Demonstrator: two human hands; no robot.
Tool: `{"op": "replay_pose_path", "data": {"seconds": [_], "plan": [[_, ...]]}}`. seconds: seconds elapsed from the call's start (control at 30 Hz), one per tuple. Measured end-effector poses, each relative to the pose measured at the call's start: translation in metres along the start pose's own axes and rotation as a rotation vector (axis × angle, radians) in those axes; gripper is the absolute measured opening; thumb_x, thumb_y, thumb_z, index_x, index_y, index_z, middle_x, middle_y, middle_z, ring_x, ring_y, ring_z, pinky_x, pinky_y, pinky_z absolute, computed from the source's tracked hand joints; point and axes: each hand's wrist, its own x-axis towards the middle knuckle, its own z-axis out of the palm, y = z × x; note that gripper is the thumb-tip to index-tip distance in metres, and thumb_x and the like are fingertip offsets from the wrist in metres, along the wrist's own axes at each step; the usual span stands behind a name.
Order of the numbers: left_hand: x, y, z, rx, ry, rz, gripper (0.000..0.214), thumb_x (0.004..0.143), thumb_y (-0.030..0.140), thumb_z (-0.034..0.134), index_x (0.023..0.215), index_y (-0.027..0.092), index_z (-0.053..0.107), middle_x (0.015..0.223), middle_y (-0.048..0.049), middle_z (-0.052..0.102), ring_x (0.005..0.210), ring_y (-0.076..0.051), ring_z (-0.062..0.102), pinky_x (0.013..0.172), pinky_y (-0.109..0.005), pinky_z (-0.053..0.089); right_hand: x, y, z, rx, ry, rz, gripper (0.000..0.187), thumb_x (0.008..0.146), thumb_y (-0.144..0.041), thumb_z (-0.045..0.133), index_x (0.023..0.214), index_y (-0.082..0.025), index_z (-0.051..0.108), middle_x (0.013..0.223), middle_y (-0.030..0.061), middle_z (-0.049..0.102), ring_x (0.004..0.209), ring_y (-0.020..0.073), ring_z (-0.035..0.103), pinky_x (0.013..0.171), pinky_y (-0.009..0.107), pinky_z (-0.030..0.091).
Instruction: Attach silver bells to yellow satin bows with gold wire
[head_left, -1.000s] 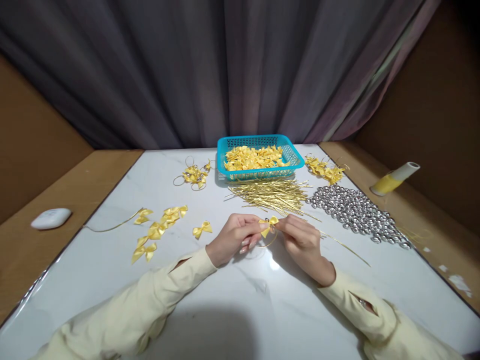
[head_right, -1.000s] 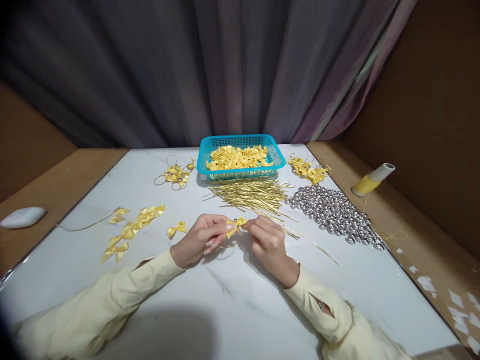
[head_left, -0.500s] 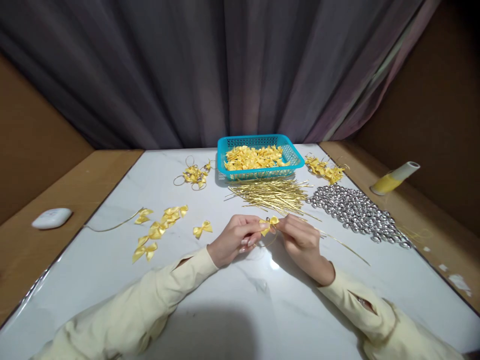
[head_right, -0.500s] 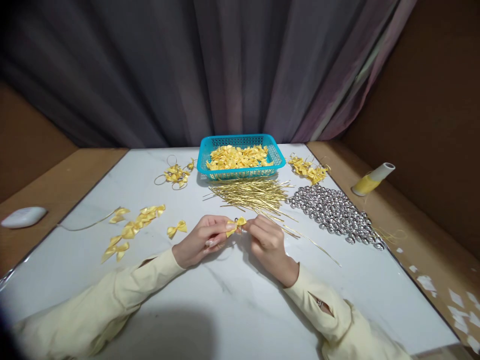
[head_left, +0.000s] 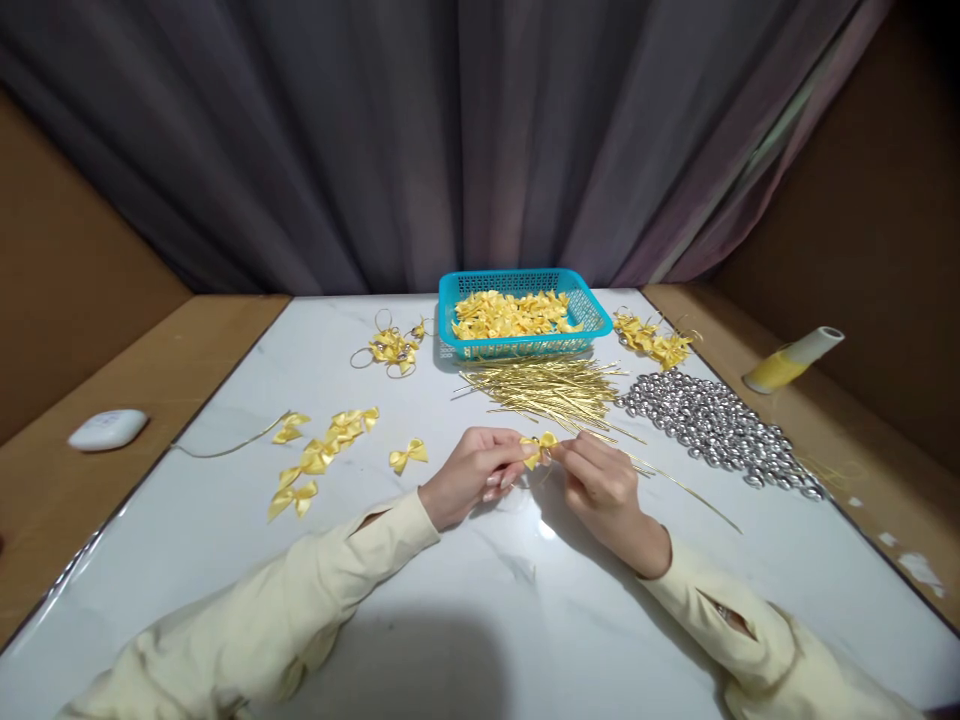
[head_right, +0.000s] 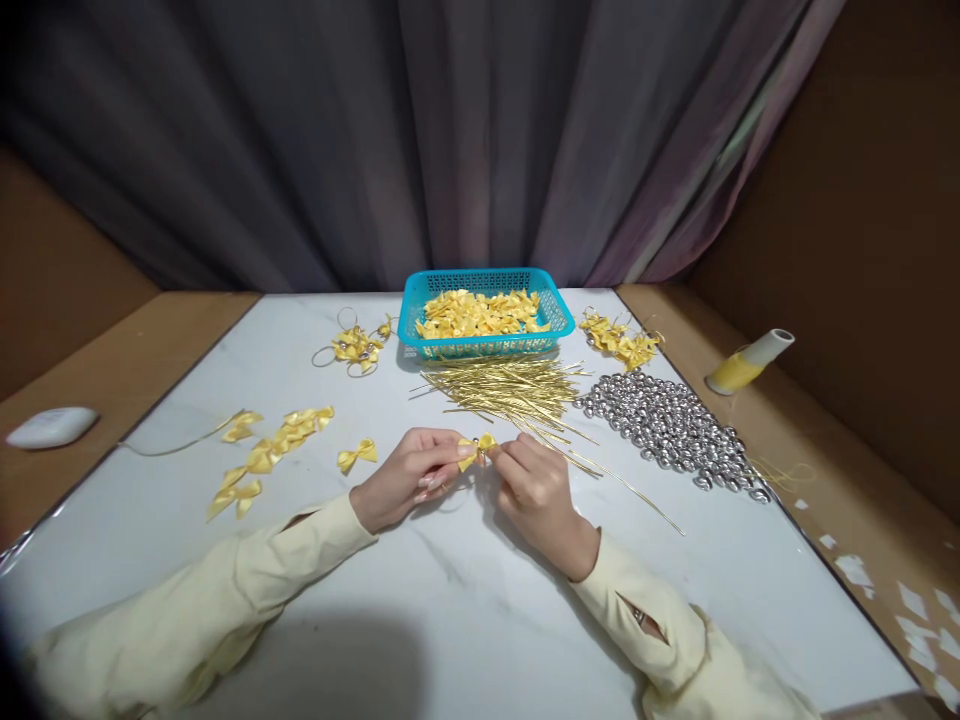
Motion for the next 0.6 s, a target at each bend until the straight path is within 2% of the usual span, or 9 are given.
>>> {"op": "replay_pose_path", "data": {"seconds": [0.33, 0.5, 0.6], "plan": [[0.0012, -0.0026, -0.0002, -0.005, 0.012, -0.013, 0.031, 0.074, 0.027, 0.060, 0.052, 0.014, 0.043, 0.037, 0.0094, 0.033, 0.031, -0.001, 0.022, 0.032, -0.016, 0.015, -0.0012, -0.0016, 0.0030, -0.057, -0.034, -0.016, 0.025, 0.070, 0.001, 0.037, 0.067, -0.015, 0.056, 0.051, 0.0015, 0.046, 0.051, 0.0141, 0.034, 0.048, 0.026, 0.024], [0.0020, -0.0065, 0.0005, 0.007, 0.006, -0.027, 0.032, 0.074, 0.027, 0.060, 0.051, 0.015, 0.041, 0.037, 0.0096, 0.031, 0.032, -0.002, 0.021, 0.032, -0.016, 0.014, -0.0004, -0.0039, 0.0036, -0.021, -0.058, 0.028, 0.025, 0.068, 0.001, 0.036, 0.061, -0.016, 0.053, 0.050, 0.0014, 0.045, 0.050, 0.0142, 0.036, 0.047, 0.026, 0.024], [0.0031, -0.0068, 0.0011, 0.023, 0.023, -0.010, 0.030, 0.074, 0.028, 0.059, 0.053, 0.015, 0.042, 0.038, 0.0095, 0.032, 0.032, -0.002, 0.021, 0.033, -0.016, 0.016, 0.0011, -0.0044, 0.0031, 0.023, -0.085, 0.092, 0.025, 0.069, 0.001, 0.036, 0.061, -0.016, 0.053, 0.051, 0.0015, 0.047, 0.050, 0.0138, 0.040, 0.047, 0.025, 0.028]]}}
